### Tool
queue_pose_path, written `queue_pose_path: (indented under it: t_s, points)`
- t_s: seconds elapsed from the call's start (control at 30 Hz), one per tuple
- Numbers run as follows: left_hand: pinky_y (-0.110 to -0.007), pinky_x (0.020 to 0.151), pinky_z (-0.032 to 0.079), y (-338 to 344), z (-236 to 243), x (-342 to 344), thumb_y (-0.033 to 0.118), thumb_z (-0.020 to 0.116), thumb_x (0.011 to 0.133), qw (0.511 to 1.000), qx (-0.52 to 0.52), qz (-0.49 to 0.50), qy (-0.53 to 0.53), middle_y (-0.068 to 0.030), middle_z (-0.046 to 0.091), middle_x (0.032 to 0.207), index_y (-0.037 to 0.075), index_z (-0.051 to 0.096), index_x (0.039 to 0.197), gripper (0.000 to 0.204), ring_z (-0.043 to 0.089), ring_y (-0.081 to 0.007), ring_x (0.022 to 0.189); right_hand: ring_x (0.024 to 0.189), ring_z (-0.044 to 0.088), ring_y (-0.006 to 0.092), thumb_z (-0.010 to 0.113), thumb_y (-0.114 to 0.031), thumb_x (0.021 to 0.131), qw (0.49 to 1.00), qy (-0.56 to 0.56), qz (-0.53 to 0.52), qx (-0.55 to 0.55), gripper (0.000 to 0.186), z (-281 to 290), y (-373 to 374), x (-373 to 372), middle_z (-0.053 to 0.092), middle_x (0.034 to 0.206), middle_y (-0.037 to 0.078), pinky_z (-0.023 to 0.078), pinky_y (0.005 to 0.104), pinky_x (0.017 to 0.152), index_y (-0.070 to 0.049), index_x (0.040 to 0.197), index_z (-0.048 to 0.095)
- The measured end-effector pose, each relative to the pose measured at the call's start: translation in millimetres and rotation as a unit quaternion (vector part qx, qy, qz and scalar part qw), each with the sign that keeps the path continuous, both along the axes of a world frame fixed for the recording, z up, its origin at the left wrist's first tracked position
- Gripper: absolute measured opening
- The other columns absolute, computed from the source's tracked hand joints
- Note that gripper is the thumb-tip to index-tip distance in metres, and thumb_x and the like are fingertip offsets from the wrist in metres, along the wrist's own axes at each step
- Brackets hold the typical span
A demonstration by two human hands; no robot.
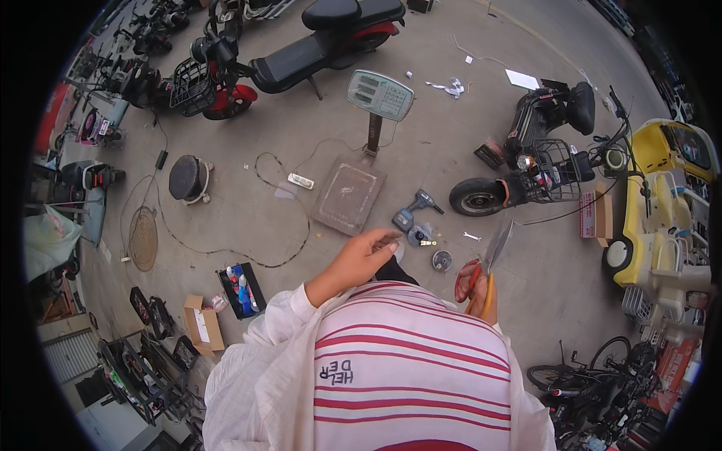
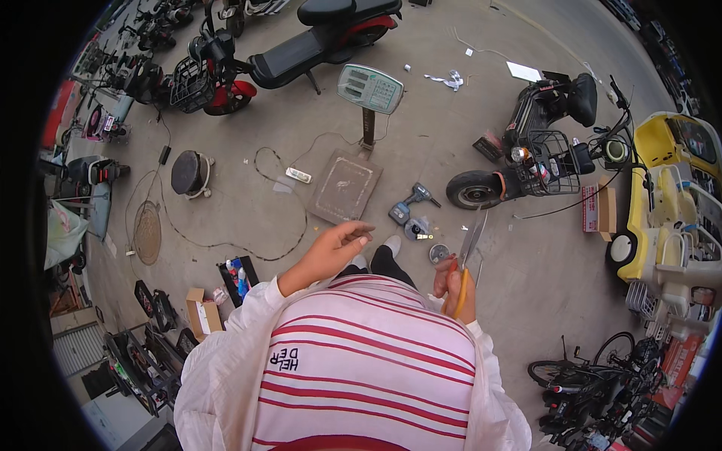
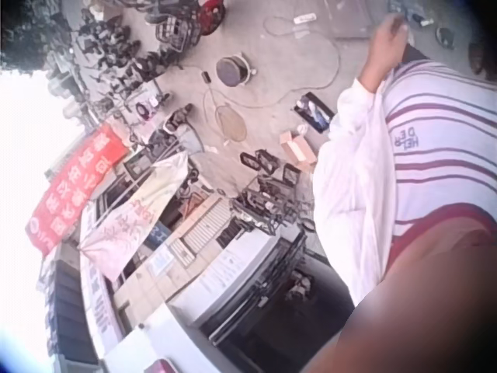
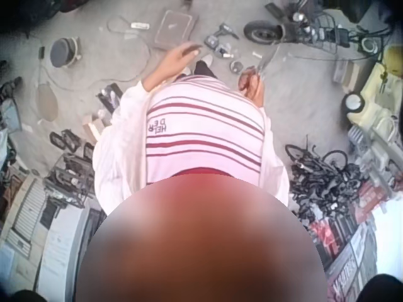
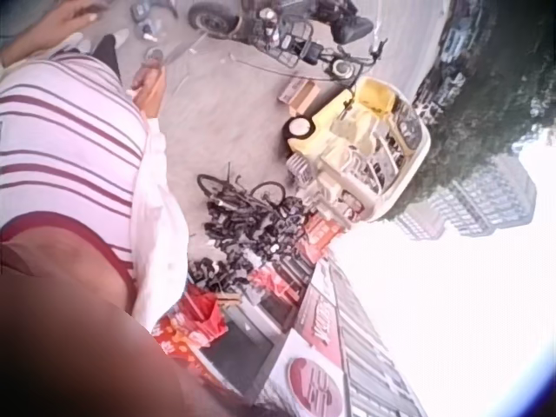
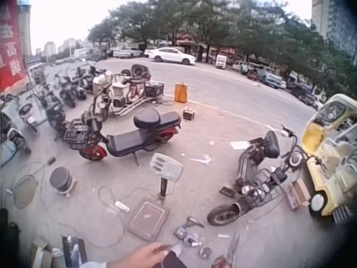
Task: The person walks through a scooter shop carrying a wrapped part and a long tool, then works on an electric scooter's handlebar area. They unwrap the part, use a screwdriver to adjust components near the handlebar, and later use scissors to trim wires or cables. The person also briefly interacts with another individual and uses a digital scale before returning to the scooter.
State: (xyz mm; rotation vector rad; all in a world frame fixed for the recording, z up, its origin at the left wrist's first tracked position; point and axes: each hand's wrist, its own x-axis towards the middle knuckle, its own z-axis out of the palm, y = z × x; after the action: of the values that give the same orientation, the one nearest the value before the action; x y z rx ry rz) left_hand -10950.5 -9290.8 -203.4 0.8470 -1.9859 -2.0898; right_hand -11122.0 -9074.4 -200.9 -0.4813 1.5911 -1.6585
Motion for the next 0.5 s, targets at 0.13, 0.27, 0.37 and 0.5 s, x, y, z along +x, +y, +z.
queue_pose_path:
  t_s: [0.13, 0.27, 0.37, 0.5]
  points:
    - [-0.029, 0.089, 0.047, -12.3, -2.7, -13.9, 0.016, 0.053, 0.097, 0.999, 0.034, 0.035, -0.004, -0.0118, 0.065, 0.110, 0.000, 0.055, 0.126, 0.033, 0.061, -0.0168, 0.103, 0.058, 0.041, 0.0108, 0.056, -0.047, 0.093, 0.998, -0.013, 0.067, 0.018, 0.048, -6.7, -39.0, -29.3, 0.045, 0.067, 0.000, 0.036, 0.0258, 0.060, 0.001, 0.094, 0.055]
    - [-0.032, 0.096, 0.044, -28.6, -8.1, -14.6, 0.027, 0.055, 0.097, 0.992, 0.115, 0.013, 0.044, -0.0156, 0.056, 0.125, 0.001, 0.041, 0.139, 0.051, 0.055, -0.0216, 0.113, 0.066, 0.052, 0.0170, 0.066, -0.032, 0.088, 0.955, 0.115, 0.242, 0.127, 0.035, -19.3, -95.1, -31.8, 0.053, 0.073, 0.007, 0.044, 0.0310, 0.063, -0.002, 0.103, 0.055]
    - [-0.035, 0.102, 0.039, -40.5, -13.9, -9.5, 0.036, 0.058, 0.094, 0.984, 0.146, 0.017, 0.095, -0.0180, 0.047, 0.136, 0.001, 0.031, 0.143, 0.066, 0.050, -0.0243, 0.121, 0.073, 0.061, 0.0275, 0.067, -0.023, 0.086, 0.899, 0.200, 0.370, 0.121, 0.032, -20.5, -152.1, -14.5, 0.060, 0.082, 0.014, 0.048, 0.0379, 0.066, -0.004, 0.108, 0.054]
    - [-0.034, 0.104, 0.037, -71.5, -31.4, 18.5, 0.035, 0.055, 0.096, 0.985, 0.154, 0.045, 0.066, -0.0176, 0.046, 0.137, 0.000, 0.032, 0.142, 0.063, 0.047, -0.0240, 0.123, 0.082, 0.062, 0.0394, 0.066, -0.021, 0.085, 0.832, 0.248, 0.484, 0.113, 0.032, -28.4, -217.0, 14.7, 0.063, 0.093, 0.020, 0.049, 0.0446, 0.069, -0.005, 0.110, 0.054]
